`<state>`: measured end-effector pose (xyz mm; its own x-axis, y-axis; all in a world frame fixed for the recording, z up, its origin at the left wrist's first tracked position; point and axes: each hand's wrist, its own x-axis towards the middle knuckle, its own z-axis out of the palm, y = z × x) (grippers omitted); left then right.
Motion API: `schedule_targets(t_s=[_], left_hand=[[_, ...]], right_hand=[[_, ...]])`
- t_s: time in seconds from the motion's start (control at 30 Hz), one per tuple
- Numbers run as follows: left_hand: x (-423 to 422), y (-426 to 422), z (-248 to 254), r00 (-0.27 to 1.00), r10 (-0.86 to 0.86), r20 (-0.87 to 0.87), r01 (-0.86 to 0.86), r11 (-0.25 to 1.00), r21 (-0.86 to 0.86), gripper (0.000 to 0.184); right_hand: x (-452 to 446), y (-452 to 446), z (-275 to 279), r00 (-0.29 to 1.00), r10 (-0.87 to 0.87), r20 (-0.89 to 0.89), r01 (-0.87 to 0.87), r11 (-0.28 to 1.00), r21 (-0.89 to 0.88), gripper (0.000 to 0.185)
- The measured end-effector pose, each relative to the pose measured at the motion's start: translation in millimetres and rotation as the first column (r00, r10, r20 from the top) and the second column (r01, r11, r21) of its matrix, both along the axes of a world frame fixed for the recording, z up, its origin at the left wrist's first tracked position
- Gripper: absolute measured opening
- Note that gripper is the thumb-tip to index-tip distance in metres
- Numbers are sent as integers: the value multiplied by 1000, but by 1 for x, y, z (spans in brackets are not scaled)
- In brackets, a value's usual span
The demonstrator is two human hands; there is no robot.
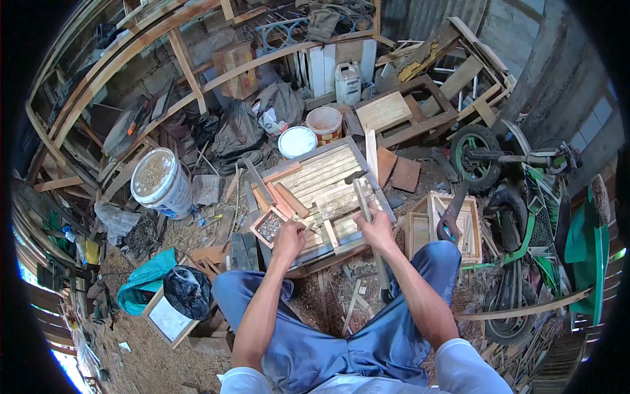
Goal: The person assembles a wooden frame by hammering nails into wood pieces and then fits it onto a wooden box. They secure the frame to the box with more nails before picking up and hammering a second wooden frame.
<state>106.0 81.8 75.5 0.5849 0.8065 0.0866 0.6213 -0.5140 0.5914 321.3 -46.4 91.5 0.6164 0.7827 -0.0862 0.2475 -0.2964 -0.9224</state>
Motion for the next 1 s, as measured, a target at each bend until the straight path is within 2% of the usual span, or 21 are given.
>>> schedule_targets(t_s=[0.03,0.07,0.13,0.17,0.2,0.3,0.4,0.43,0.47,0.5,0.53,0.6,0.63,0.67,0.73,0.8,0.83,0.87,0.93,0.97,1.0], left_hand=[[2,0,2,1000,-5,14,5,1000,2,21],[4,-1,3,1000,-11,30,11,1000,2,21],[11,2,-2,988,-15,152,3,997,75,22],[21,2,-5,975,-41,217,18,994,106,23],[28,-2,-1,961,-91,260,76,995,66,23],[49,-17,20,918,-214,334,245,968,-53,22],[75,-44,31,861,-390,326,442,891,-101,20],[90,-56,38,834,-453,313,493,868,-56,20],[108,-68,44,806,-471,359,533,841,-94,21],[130,-82,49,777,-483,404,573,809,-136,22],[153,-97,51,749,-486,451,610,772,-181,23],[204,-124,44,678,-539,499,693,694,-192,24],[225,-141,56,706,-568,424,695,670,-260,24],[248,-156,51,648,-603,464,745,630,-221,24],[289,-181,47,596,-713,370,798,579,-168,22],[327,-196,21,529,-736,422,843,511,-167,21],[345,-203,5,496,-744,448,864,476,-165,21],[360,-207,-8,494,-771,402,867,470,-164,18],[389,-211,-24,500,-823,268,865,465,-186,18],[401,-216,-33,513,-820,254,854,457,-249,18],[414,-218,-44,455,-860,232,890,426,-165,18]], right_hand=[[-1,-4,6,999,5,45,-5,1000,-17,24],[-2,-6,12,1000,12,-1,-12,999,-40,24],[-2,-11,29,996,-7,-87,0,997,-83,23],[4,-14,19,998,-8,-61,3,997,-73,23],[10,-20,18,998,16,-59,-19,999,-49,24],[25,-48,50,983,-56,-172,53,998,-25,22],[57,-84,71,985,-116,-124,136,976,172,21],[72,-98,77,976,-154,-157,181,968,176,18],[79,-112,99,950,-231,-212,261,957,126,17],[94,-126,108,948,-272,-165,299,939,170,17],[109,-142,116,928,-301,-220,349,910,224,19],[141,-177,133,916,-356,-183,393,887,243,20],[154,-194,142,891,-409,-197,448,863,234,16],[166,-210,145,864,-459,-209,499,836,228,13],[191,-239,121,823,-541,-171,567,799,201,13],[222,-269,67,772,-632,-72,632,748,204,19],[224,-281,47,731,-680,-53,680,721,134,20],[225,-291,28,690,-723,-31,723,687,65,22],[230,-302,-18,611,-772,-174,780,625,-34,24],[230,-306,-42,562,-791,-243,798,596,-91,25],[228,-307,-61,508,-801,-318,818,564,-112,25]])
